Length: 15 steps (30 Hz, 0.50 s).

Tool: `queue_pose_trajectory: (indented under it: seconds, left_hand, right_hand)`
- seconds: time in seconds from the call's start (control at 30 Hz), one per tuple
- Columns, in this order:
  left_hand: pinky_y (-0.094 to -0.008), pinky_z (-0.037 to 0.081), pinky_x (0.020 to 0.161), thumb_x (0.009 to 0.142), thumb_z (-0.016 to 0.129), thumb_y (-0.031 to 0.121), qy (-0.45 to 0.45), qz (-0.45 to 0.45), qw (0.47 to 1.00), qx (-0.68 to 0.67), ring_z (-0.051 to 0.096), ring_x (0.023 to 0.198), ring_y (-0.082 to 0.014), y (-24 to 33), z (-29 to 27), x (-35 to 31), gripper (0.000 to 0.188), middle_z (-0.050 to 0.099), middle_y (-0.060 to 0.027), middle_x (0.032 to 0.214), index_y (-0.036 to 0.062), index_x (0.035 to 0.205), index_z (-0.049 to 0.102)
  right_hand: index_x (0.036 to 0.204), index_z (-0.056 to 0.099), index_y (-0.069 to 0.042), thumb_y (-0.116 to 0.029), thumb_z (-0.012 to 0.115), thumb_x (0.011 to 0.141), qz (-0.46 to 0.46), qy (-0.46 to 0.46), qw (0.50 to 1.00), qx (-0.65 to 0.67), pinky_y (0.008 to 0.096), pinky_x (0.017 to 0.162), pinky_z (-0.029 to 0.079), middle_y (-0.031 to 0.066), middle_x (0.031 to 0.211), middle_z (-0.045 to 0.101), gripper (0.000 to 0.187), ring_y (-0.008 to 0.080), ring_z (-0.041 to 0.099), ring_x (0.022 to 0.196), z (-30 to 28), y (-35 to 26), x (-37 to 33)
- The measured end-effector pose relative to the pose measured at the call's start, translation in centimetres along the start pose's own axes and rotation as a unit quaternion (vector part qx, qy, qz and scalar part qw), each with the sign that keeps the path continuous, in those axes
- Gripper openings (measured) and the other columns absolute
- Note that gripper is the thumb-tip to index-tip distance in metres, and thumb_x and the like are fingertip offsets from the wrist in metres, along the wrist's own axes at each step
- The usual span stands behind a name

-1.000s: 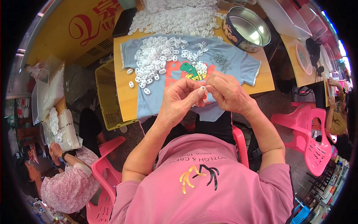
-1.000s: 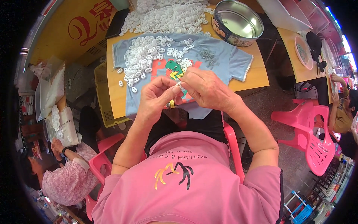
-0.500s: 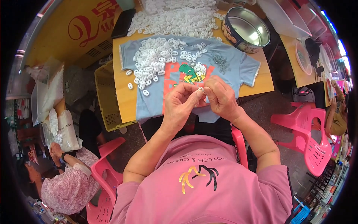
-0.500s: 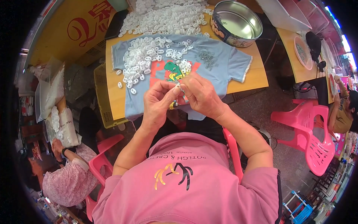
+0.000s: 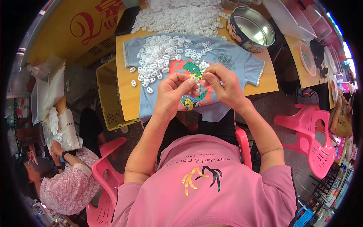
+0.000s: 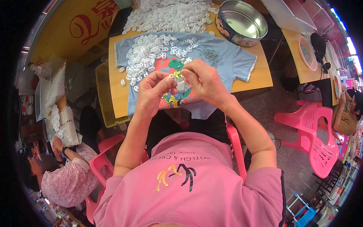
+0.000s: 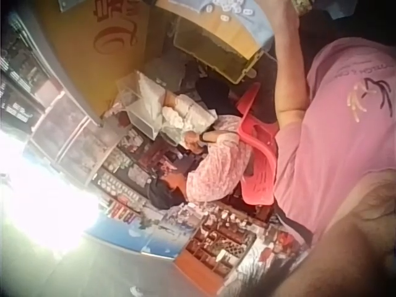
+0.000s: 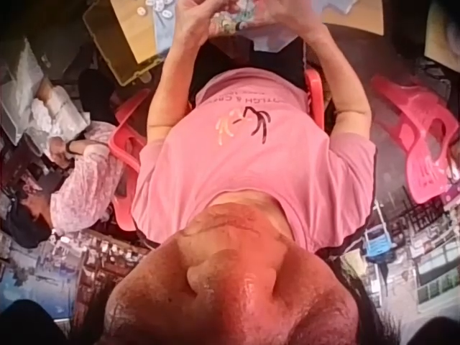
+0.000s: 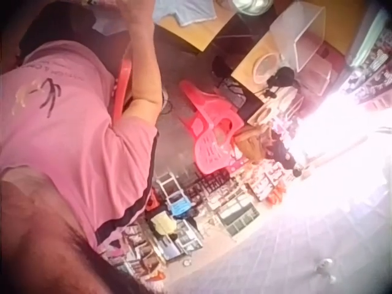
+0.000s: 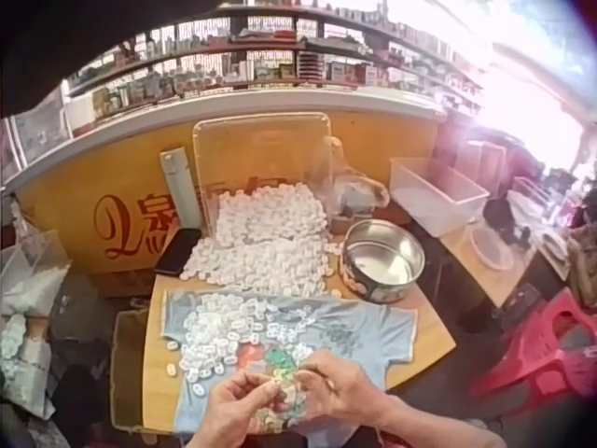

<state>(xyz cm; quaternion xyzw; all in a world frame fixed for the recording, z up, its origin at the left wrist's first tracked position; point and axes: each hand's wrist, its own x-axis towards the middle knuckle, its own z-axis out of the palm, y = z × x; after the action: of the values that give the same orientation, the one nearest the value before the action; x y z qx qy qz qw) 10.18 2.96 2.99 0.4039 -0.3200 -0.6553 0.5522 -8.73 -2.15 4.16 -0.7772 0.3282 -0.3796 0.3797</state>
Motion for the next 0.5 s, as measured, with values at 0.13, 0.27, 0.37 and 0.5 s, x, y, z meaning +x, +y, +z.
queue_pose_trajectory:
  seconds: [0.13,0.27,0.37,0.5]
  left_hand:
    - [-0.0269,0.053,0.065,0.090,0.067,0.010,-0.005,0.007,1.000,0.006,0.065,0.069,-0.0137,0.2,-0.1,-0.3,0.014,0.068,-0.0079,0.082,-0.0009,0.095,0.061]
    - [-0.0270,0.051,0.067,0.090,0.066,0.011,-0.016,0.014,0.999,0.039,0.065,0.071,-0.0146,0.2,-0.1,-0.7,0.014,0.068,-0.0094,0.084,-0.0015,0.095,0.061]
    - [-0.0262,0.052,0.066,0.091,0.066,0.011,-0.008,0.029,0.999,0.039,0.065,0.071,-0.0136,0.0,-0.1,-1.0,0.014,0.068,-0.0084,0.083,-0.0015,0.096,0.061]
    - [-0.0241,0.052,0.066,0.092,0.065,0.010,0.031,0.071,0.996,0.054,0.065,0.073,-0.0123,-0.4,0.3,-1.3,0.013,0.068,-0.0074,0.083,-0.0020,0.096,0.061]
  right_hand:
    - [0.094,0.057,0.002,-0.002,0.063,0.090,-0.078,0.014,0.996,-0.040,0.0286,0.062,0.049,0.0087,0.084,0.058,0.008,0.0161,0.059,0.072,0.3,-0.6,0.6]
    - [0.093,0.057,0.001,0.001,0.065,0.087,-0.101,-0.013,0.993,-0.058,0.0289,0.062,0.049,0.0089,0.085,0.059,0.010,0.0162,0.058,0.073,0.5,-0.7,0.8]
    - [0.092,0.056,0.001,-0.001,0.064,0.089,-0.093,-0.007,0.995,-0.044,0.0284,0.061,0.048,0.0082,0.083,0.059,0.009,0.0147,0.057,0.071,1.3,-0.6,0.6]
    - [0.091,0.056,0.001,-0.006,0.062,0.092,0.063,0.038,0.993,0.095,0.0274,0.058,0.048,0.0059,0.079,0.059,0.009,0.0130,0.057,0.066,3.4,-1.0,-0.2]
